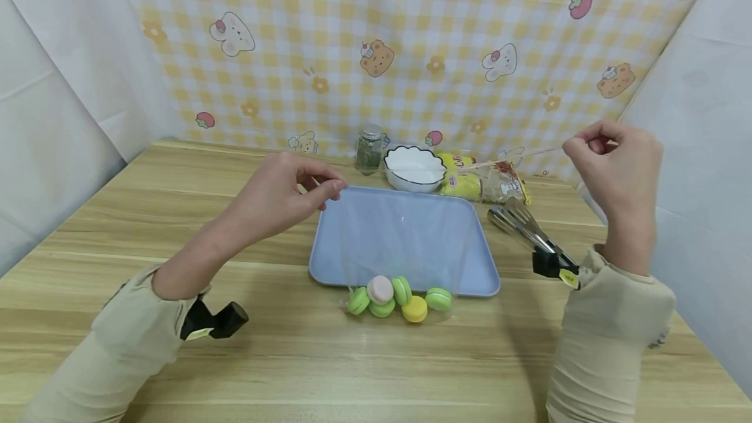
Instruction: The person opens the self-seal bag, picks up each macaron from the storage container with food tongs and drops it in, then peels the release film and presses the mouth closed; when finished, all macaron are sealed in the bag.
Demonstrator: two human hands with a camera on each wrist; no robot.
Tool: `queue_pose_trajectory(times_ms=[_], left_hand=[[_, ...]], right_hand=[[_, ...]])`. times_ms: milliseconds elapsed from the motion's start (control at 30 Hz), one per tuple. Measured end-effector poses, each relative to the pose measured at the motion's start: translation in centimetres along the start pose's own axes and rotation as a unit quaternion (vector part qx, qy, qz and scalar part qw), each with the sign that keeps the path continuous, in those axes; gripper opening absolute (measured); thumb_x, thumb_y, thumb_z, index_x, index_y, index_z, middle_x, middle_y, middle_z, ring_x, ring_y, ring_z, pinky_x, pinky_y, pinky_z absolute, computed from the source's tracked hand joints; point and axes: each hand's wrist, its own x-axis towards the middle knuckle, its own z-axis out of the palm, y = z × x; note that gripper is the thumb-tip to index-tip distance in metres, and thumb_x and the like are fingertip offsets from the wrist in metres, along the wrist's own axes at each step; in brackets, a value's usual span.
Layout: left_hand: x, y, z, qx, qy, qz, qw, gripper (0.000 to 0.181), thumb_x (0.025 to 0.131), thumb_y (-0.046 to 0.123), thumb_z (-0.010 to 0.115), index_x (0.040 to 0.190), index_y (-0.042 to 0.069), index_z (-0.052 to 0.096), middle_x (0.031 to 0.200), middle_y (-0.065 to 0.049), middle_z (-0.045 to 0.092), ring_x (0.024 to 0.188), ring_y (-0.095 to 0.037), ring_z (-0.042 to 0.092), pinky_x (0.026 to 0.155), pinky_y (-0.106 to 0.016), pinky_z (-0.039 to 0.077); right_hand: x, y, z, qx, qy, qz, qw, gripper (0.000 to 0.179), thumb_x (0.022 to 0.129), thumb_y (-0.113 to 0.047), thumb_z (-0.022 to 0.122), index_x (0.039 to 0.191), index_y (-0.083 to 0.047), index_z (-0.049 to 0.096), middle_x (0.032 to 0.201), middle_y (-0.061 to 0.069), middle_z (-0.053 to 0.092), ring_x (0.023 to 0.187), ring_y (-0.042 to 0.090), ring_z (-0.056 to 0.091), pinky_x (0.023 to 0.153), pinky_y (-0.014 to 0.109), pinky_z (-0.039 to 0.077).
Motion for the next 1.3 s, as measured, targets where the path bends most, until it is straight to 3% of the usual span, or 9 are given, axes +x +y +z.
queue_pose_trajectory(times_ms=[167,667,933,1167,1300], left_hand=[[0.0,-0.1,0.0,0.004,-0.002,-0.003,1.0000,0.011,0.090,0.012,0.063,0.093,0.009,0.073,0.074,0.002,0.066,0.062,-0.009,0.061,0.050,-0.031,0.047],[-0.1,-0.2,0.0,0.005,0.001,-0.001,1.0000,0.011,0.090,0.011,0.063,0.092,0.008,0.073,0.075,0.001,0.067,0.061,-0.009,0.061,0.049,-0.030,0.047],[0.0,-0.3,0.1,0.011,0.002,-0.005,0.9999,0.011,0.090,0.011,0.062,0.092,0.008,0.073,0.074,0.001,0.066,0.062,-0.010,0.061,0.048,-0.030,0.047],[0.0,-0.3,0.2,0.008,0.003,-0.002,1.0000,0.011,0.090,0.011,0.063,0.093,0.008,0.073,0.075,0.000,0.067,0.062,-0.009,0.061,0.050,-0.030,0.048],[0.0,-0.3,0.3,0.007,0.008,0.005,0.9999,0.011,0.090,0.010,0.062,0.092,0.007,0.073,0.075,0.000,0.067,0.062,-0.010,0.061,0.051,-0.030,0.049]], right_hand=[[0.2,0.6,-0.6,0.006,0.019,0.020,0.9996,0.023,0.077,-0.009,0.053,0.058,-0.019,0.061,0.050,-0.015,0.045,0.050,0.005,0.038,0.053,0.018,0.031],[0.7,2.2,-2.2,-0.002,0.043,0.058,0.9974,0.023,0.079,-0.010,0.054,0.058,-0.019,0.060,0.051,-0.011,0.045,0.050,0.008,0.036,0.051,0.019,0.029],[0.6,3.7,-3.3,-0.037,0.074,0.097,0.9918,0.028,0.081,-0.013,0.050,0.058,-0.029,0.054,0.054,-0.012,0.042,0.054,0.008,0.035,0.049,0.020,0.026],[0.5,4.3,-4.1,-0.027,0.103,0.097,0.9896,0.032,0.082,-0.011,0.050,0.056,-0.030,0.051,0.054,-0.012,0.040,0.048,0.005,0.033,0.048,0.016,0.026],[0.5,4.4,-4.5,-0.017,0.139,0.105,0.9845,0.031,0.082,-0.009,0.049,0.059,-0.031,0.050,0.055,-0.011,0.040,0.049,0.002,0.033,0.046,0.013,0.025]])
